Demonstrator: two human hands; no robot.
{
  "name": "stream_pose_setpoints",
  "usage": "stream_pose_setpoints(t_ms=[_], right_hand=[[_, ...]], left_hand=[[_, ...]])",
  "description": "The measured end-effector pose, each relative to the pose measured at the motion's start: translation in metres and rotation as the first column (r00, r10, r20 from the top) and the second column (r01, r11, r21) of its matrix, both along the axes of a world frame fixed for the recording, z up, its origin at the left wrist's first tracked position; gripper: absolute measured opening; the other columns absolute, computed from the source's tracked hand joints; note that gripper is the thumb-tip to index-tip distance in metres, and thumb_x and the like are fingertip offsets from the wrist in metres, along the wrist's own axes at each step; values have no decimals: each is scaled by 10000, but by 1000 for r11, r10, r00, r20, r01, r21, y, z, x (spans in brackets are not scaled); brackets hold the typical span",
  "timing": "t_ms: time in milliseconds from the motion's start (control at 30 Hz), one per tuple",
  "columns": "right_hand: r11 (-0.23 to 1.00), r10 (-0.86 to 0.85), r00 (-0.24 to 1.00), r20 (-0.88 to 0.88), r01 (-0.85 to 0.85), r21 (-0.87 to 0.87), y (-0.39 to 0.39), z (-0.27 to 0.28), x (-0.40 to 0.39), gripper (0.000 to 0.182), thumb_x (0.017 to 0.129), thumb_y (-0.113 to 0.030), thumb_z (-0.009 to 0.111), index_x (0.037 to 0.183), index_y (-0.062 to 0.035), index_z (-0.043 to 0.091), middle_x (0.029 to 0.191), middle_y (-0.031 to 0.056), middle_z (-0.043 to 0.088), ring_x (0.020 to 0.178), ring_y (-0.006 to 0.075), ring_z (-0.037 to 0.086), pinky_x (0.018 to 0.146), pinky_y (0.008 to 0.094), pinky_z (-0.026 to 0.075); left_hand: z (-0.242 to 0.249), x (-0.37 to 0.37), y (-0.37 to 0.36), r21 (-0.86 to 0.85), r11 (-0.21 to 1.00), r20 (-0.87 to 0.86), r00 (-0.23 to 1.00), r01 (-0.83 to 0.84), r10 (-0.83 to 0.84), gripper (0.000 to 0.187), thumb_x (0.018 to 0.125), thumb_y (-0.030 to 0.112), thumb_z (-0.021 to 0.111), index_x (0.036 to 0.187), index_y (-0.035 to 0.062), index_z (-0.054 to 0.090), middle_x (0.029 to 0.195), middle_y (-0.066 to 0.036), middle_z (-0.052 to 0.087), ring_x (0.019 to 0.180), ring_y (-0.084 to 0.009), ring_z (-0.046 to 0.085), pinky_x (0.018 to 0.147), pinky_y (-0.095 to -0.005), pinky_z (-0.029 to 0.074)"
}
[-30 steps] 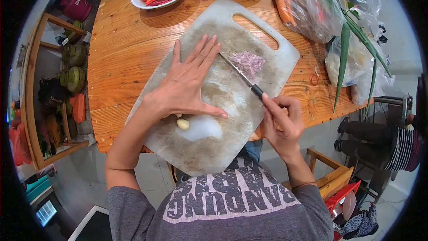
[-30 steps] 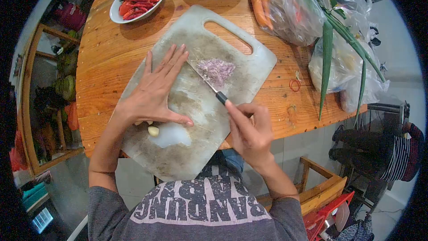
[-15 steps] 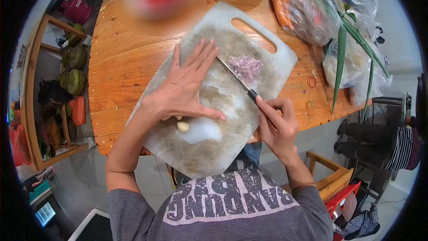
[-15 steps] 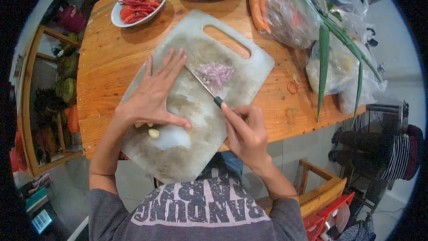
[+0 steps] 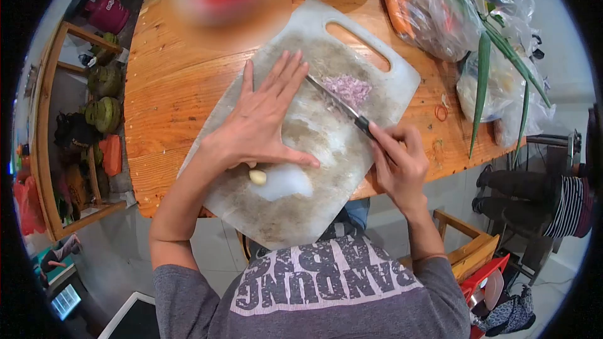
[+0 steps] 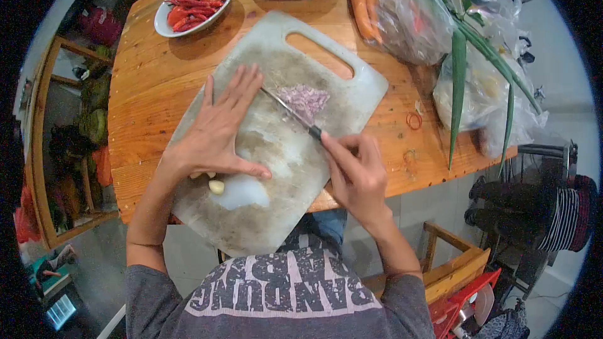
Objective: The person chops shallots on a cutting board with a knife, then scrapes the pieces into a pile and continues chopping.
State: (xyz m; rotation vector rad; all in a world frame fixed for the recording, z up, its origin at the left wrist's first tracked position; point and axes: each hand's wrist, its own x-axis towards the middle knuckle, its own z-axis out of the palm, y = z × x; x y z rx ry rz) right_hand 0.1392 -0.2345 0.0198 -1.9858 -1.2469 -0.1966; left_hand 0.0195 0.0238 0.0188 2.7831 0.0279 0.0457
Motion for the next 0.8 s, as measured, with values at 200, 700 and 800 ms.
stream_pose_setpoints(t_ms=[200,700,800], right_hand=[[999,27,999,44,-28,22,3,8,2,449,746,96,777,1167,-58,769,895,94,617,768,227,568,641,322,473],[999,41,993,-108,-42,-8,3,9,-18,452,744,101,778,1176,-32,759,908,115,630,767,246,619,671,341,520],[1000,-12,989,-147,9,-25,1,1,-19,440,756,102,777,1177,-24,756,906,116,628,759,235,617,653,334,514]], left_hand=[[-1,0,2,-21,1000,22,1000,-13,14,1488,600,856,743,1620,-42,138,1694,-248,157,1595,-350,102,1219,-705,6],[-4,-3,0,-7,1000,8,1000,5,-5,1490,589,870,738,1617,-41,159,1694,-242,163,1592,-358,109,1220,-701,6],[-2,-5,-1,-25,1000,-18,1000,-2,1,1497,579,854,755,1621,-31,145,1699,-237,148,1594,-363,93,1226,-689,-5]])
